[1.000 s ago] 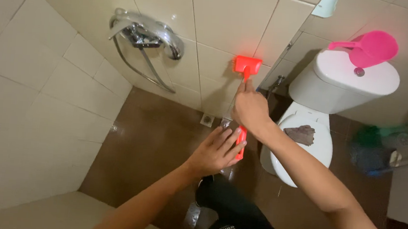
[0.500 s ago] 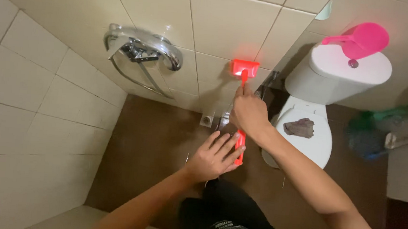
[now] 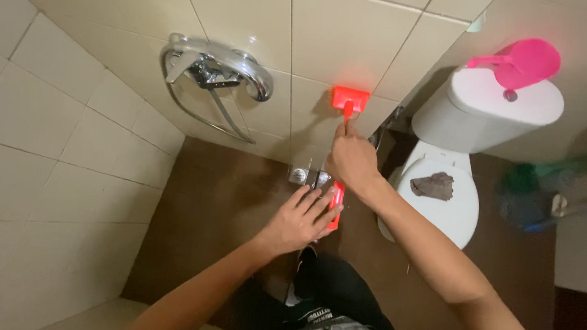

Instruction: The person uses a brush to scrub the toilet tank and seat before moving to scrub the shower faucet and wall tiles.

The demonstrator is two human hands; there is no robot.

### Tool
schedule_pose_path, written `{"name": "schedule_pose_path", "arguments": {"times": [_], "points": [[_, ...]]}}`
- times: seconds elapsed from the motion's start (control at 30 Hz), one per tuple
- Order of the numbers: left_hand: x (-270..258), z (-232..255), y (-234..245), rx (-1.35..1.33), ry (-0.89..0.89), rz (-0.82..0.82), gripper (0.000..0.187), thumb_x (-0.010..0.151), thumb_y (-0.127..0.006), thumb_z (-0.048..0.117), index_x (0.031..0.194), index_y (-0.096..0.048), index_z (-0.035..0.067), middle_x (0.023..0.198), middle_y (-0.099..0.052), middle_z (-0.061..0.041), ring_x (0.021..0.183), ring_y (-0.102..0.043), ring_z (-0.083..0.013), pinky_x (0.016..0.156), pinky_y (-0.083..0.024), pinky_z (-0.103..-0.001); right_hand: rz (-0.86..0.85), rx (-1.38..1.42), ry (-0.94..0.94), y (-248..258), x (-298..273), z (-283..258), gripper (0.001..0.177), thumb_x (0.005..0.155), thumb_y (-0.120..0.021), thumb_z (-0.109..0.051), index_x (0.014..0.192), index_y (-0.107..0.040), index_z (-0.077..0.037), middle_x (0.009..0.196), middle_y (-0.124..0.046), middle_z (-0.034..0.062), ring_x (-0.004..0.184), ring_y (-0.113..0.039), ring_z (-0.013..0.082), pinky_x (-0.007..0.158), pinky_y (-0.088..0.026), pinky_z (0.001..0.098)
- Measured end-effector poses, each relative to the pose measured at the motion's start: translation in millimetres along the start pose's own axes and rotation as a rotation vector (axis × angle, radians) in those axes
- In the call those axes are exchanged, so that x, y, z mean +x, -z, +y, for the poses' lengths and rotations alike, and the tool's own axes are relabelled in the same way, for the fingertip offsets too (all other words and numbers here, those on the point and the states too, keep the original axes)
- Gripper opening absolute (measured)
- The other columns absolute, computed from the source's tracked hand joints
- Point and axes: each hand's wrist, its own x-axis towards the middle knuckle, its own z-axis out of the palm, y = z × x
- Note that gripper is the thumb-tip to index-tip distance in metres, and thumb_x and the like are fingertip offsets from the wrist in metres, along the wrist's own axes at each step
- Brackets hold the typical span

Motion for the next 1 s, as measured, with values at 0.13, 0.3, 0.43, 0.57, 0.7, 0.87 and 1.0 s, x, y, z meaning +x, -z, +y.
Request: {"name": "schedule_pose_path", "arguments": {"times": [0.13, 0.3, 0.43, 0.57, 0.7, 0.87, 1.0], "points": [[-6.1, -2.1, 3.2, 0.007, -0.004, 0.056, 0.055, 0.092, -0.075, 0.036, 0.138, -0.064, 0.007, 0.145, -0.057, -0.022, 0.12, -0.062, -0.0358, 0.111, -0.045, -0.052, -0.058, 0.003, -0.039, 11.5, 2.4, -16.0, 0.063, 0.069, -0.07, -0.008, 0.125, -0.053, 0.017, 0.143, -0.049, 0.0377, 0.087, -0.072, 0.0438, 0.073, -0.06, 0.0459], [-18.3, -22.8, 13.6, 0.005, -0.032, 0.069, 0.056, 0.091, -0.074, 0.037, 0.138, -0.065, 0.008, 0.145, -0.058, -0.022, 0.119, -0.063, -0.0345, 0.11, -0.046, -0.051, 0.049, 0.024, -0.047, -0.3, 10.5, -33.5, 0.062, 0.069, -0.068, -0.005, 0.124, -0.052, 0.016, 0.142, -0.05, 0.0374, 0.09, -0.071, 0.0456, 0.071, -0.06, 0.0468], [-29.5, -44.5, 16.5, 0.003, -0.029, 0.077, 0.055, 0.09, -0.075, 0.037, 0.135, -0.066, 0.009, 0.14, -0.06, -0.02, 0.118, -0.063, -0.0344, 0.109, -0.047, -0.051, -0.037, 0.013, -0.116, -28.2, 24.7, -46.6, 0.066, 0.068, -0.067, -0.005, 0.127, -0.049, 0.017, 0.141, -0.048, 0.0398, 0.09, -0.07, 0.0474, 0.073, -0.059, 0.05], [-39.0, -63.1, 29.8, 0.024, -0.035, 0.094, 0.055, 0.091, -0.076, 0.04, 0.135, -0.066, 0.008, 0.138, -0.062, -0.019, 0.118, -0.063, -0.0338, 0.108, -0.047, -0.051, -0.052, 0.117, -0.177, -26.8, 36.7, -65.9, 0.057, 0.078, -0.062, -0.002, 0.13, -0.047, 0.016, 0.144, -0.048, 0.0397, 0.095, -0.069, 0.0504, 0.079, -0.058, 0.0522], [-42.7, -79.1, 64.8, 0.022, -0.063, 0.1, 0.055, 0.09, -0.075, 0.041, 0.134, -0.067, 0.008, 0.138, -0.062, -0.021, 0.119, -0.063, -0.0329, 0.108, -0.048, -0.05, -0.011, 0.27, -0.167, 11.4, 52.6, -101.3, 0.068, 0.074, -0.061, 0.0, 0.137, -0.041, 0.019, 0.144, -0.043, 0.0411, 0.095, -0.065, 0.0542, 0.081, -0.055, 0.0553], [-54.7, -105.5, 99.8, 0.025, -0.062, 0.105, 0.051, 0.093, -0.075, 0.039, 0.134, -0.067, 0.008, 0.136, -0.063, -0.019, 0.119, -0.063, -0.0328, 0.109, -0.048, -0.05, 0.044, 0.409, -0.141, 40.8, 65.4, -152.1, 0.066, 0.075, -0.057, 0.004, 0.138, -0.043, 0.014, 0.151, -0.039, 0.0373, 0.104, -0.062, 0.0547, 0.087, -0.053, 0.0551], [-71.0, -123.8, 115.1, 0.055, -0.068, 0.113, 0.049, 0.094, -0.074, 0.039, 0.132, -0.068, 0.009, 0.134, -0.064, -0.019, 0.121, -0.063, -0.0336, 0.108, -0.048, -0.05, 0.029, 0.387, -0.142, 40.1, 76.9, -182.5, 0.066, 0.076, -0.06, 0.001, 0.139, -0.043, 0.012, 0.154, -0.037, 0.0351, 0.107, -0.061, 0.0536, 0.092, -0.052, 0.0547]]}}
